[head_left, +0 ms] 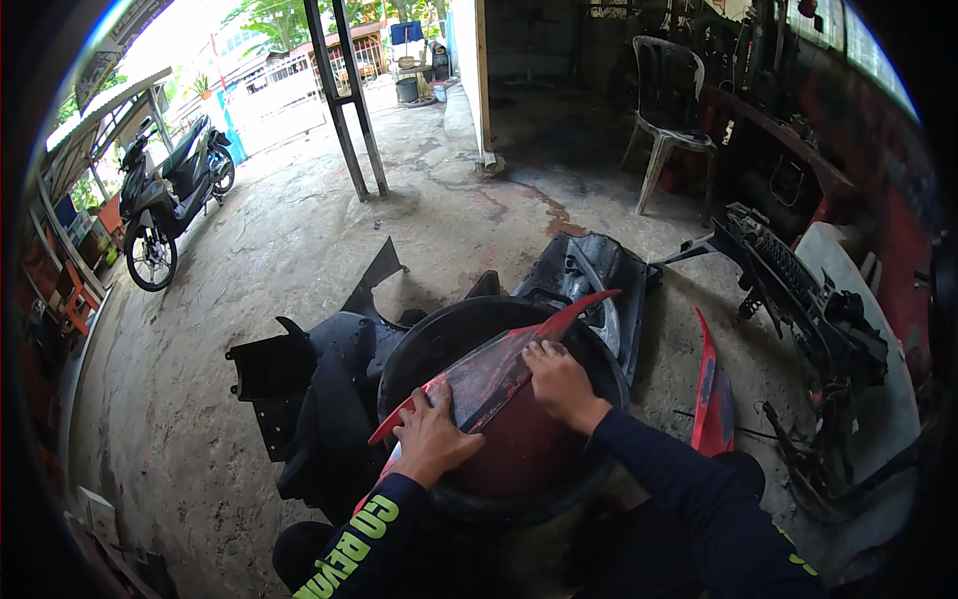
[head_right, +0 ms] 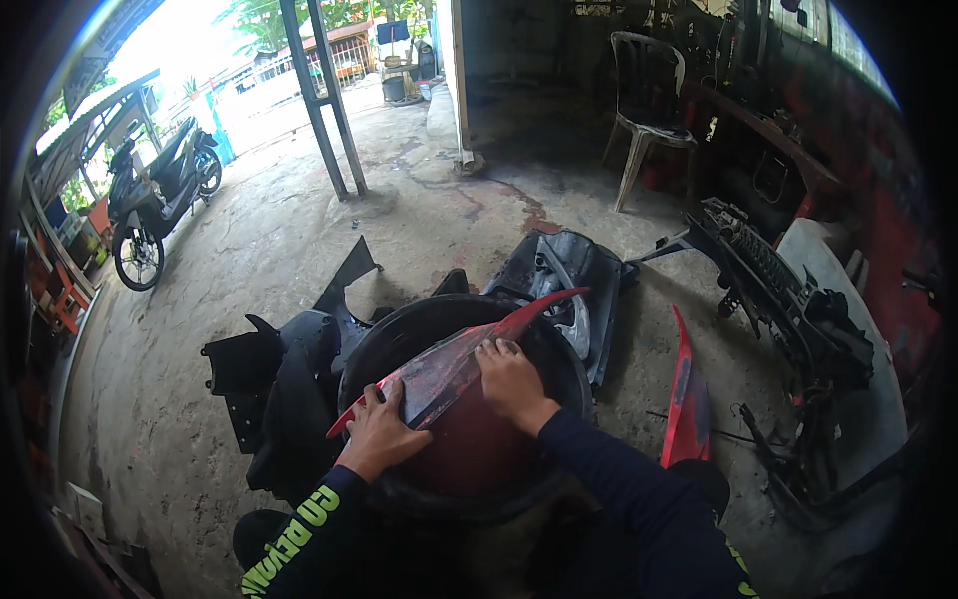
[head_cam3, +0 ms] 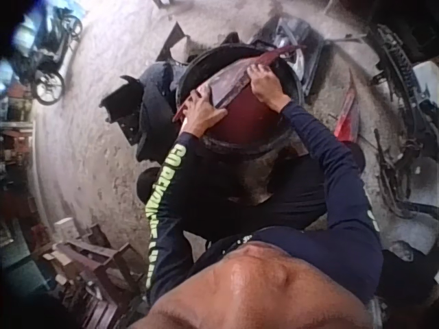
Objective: The person washes motorcycle fairing parts in a basin of water and sands the surface of a fairing part using sandpaper.
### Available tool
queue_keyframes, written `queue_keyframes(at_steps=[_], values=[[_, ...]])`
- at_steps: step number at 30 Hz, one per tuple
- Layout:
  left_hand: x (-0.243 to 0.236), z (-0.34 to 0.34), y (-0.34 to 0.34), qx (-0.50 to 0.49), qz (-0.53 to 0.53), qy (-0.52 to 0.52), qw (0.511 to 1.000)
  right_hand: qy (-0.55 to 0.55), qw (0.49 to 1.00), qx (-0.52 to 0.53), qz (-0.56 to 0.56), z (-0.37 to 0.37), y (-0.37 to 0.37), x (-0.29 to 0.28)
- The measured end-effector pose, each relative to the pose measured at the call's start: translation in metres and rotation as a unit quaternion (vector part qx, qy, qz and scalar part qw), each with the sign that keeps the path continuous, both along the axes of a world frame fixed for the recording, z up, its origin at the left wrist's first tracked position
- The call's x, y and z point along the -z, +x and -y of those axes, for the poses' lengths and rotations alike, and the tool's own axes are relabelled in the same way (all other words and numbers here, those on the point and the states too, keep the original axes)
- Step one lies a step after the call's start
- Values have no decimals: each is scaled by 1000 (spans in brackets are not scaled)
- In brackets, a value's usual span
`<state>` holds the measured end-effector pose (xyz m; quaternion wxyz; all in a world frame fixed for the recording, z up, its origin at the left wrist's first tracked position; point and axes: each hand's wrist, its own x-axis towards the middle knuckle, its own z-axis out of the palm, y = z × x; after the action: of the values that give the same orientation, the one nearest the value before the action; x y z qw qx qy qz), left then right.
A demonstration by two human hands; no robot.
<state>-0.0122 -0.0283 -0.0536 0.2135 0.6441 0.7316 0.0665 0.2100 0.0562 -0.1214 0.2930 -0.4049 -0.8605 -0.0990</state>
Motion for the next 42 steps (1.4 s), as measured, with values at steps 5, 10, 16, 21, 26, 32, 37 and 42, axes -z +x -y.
queue_keyframes(at_steps=[5, 10, 16, 21, 26, 32, 37, 42], values=[[0, 1, -5, -4, -4, 1, 1000, 14, 996, -21, 84, 21, -19, -8], [-4, 0, -4, -3, -16, 7, 1000, 37, 987, -14, 154, 37, -26, -13], [-9, -2, 2, -4, -5, -1, 1000, -105, 986, 35, 122, 23, -11, -30], [-2, -1, -7, -9, -4, -3, 1000, -30, 995, -36, 87, 28, -21, -8], [3, -8, -13, -6, 0, -9, 1000, 16, 992, -68, 109, 42, -31, 1], [-2, -6, -7, -1, 4, -28, 1000, -7, 993, 60, 98, 17, -7, -12], [2, -2, -5, -5, -7, -21, 1000, -5, 995, -3, 100, 15, -4, -11], [10, -3, -12, -6, -10, -5, 1000, 92, 990, -65, 90, 53, -36, -7]])
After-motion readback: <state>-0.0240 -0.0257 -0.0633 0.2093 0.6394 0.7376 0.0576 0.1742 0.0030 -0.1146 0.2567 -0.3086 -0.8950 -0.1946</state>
